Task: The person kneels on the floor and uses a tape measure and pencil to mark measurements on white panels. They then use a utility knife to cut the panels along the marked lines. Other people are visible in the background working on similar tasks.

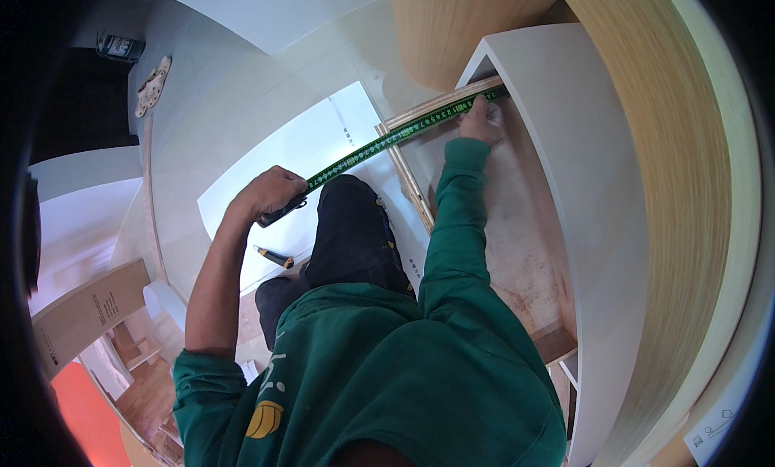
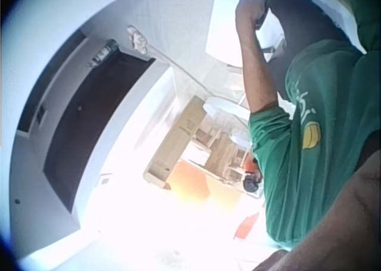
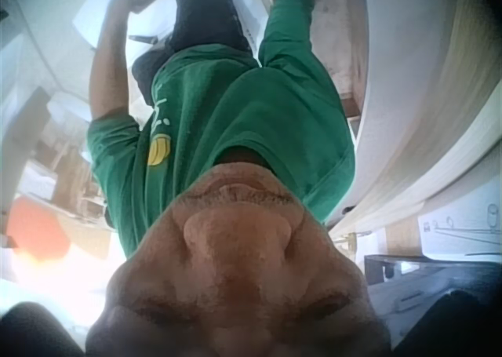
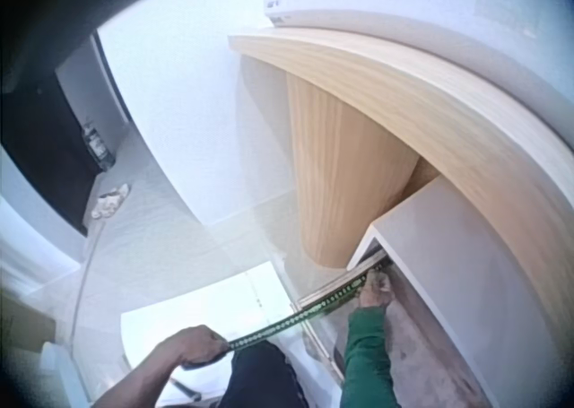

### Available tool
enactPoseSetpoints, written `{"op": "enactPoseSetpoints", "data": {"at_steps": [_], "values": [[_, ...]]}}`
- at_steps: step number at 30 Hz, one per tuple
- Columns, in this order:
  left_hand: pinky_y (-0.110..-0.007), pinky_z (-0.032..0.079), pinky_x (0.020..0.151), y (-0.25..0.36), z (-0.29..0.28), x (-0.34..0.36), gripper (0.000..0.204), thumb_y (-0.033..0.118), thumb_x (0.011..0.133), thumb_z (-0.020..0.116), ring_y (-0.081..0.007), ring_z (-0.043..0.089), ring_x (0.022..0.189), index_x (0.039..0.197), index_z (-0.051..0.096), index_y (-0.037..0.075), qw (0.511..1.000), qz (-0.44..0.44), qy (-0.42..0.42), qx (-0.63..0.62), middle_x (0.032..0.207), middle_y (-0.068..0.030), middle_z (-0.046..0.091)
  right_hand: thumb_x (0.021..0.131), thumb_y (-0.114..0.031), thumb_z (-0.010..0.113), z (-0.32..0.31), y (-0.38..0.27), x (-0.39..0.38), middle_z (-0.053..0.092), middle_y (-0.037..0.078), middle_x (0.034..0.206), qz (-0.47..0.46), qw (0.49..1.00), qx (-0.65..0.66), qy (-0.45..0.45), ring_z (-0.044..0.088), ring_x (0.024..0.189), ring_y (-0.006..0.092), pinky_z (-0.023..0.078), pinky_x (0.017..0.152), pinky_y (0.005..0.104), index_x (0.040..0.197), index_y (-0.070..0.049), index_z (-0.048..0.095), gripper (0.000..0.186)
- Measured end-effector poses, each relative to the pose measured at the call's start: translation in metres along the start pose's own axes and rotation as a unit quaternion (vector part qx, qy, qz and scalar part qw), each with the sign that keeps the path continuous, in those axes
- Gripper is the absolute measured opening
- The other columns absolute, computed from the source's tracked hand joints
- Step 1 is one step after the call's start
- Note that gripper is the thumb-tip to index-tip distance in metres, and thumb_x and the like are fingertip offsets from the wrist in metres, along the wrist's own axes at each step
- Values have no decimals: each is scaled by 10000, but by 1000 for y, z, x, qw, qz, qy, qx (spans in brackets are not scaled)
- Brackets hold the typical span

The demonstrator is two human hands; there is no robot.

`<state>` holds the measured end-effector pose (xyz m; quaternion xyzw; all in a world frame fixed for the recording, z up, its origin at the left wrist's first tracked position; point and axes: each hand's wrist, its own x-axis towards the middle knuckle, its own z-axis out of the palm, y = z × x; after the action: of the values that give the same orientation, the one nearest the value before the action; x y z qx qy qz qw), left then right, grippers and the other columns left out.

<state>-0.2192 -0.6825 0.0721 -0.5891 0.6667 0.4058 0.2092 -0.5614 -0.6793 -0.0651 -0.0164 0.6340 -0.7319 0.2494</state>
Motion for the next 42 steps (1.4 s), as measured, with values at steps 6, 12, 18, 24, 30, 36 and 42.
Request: {"op": "enactPoseSetpoints", "data": {"at_steps": [6, 12, 18, 24, 30, 36, 42], "values": [[-395, 490, 658, -1, 0, 1, 383, 330, 904, 543, -214, 585, 606, 792, 696, -2, 1000, 10, -1, 4, 668, -132, 647, 875, -133, 675, -1, 0, 0, 576, 37, 618, -6, 1000, -1, 1, 488, 459, 106, 425, 411, 279, 763, -32, 621, 160], [-400, 487, 661, -3, 0, 2, 395, 330, 902, 529, -220, 585, 609, 782, 682, -13, 999, 29, -3, 16, 665, -138, 643, 879, -120, 676, 0, 6, 5, 575, 43, 610, -2, 1000, 3, 7, 492, 456, 108, 429, 399, 285, 757, -31, 612, 165], [-388, 488, 653, -3, 0, 1, 382, 324, 895, 538, -212, 581, 605, 770, 687, -5, 998, 62, -5, 25, 652, -123, 640, 879, -118, 683, -3, 12, 10, 561, 41, 607, -9, 1000, -8, 6, 490, 454, 111, 434, 392, 291, 763, -35, 601, 165], [-381, 490, 651, -3, 0, 2, 374, 324, 891, 545, -206, 581, 602, 776, 699, 4, 999, 34, -4, 21, 660, -118, 649, 875, -139, 691, -3, 8, 8, 559, 40, 613, -12, 1000, -11, 2, 484, 457, 112, 431, 397, 288, 774, -41, 599, 167], [-391, 495, 670, -2, 0, 0, 379, 331, 893, 541, -222, 599, 627, 787, 701, 3, 999, 33, -5, 22, 686, -135, 661, 869, -148, 688, -2, 2, 3, 563, 32, 626, 1, 1000, -3, 2, 503, 486, 114, 449, 434, 287, 768, -37, 607, 171], [-398, 497, 684, -2, 0, 1, 390, 342, 896, 536, -233, 614, 645, 800, 703, 3, 1000, 22, -4, 21, 698, -143, 667, 863, -147, 675, -4, 2, 3, 587, 43, 649, -8, 1000, -24, -1, 525, 490, 133, 446, 457, 281, 745, -16, 606, 190], [-396, 501, 688, -2, 0, 1, 387, 342, 897, 535, -235, 620, 647, 809, 710, 8, 999, 29, 1, 21, 701, -142, 671, 859, -164, 681, -4, 9, 10, 595, 54, 629, -19, 999, -27, 6, 529, 475, 137, 449, 456, 284, 724, -10, 610, 217]]}}
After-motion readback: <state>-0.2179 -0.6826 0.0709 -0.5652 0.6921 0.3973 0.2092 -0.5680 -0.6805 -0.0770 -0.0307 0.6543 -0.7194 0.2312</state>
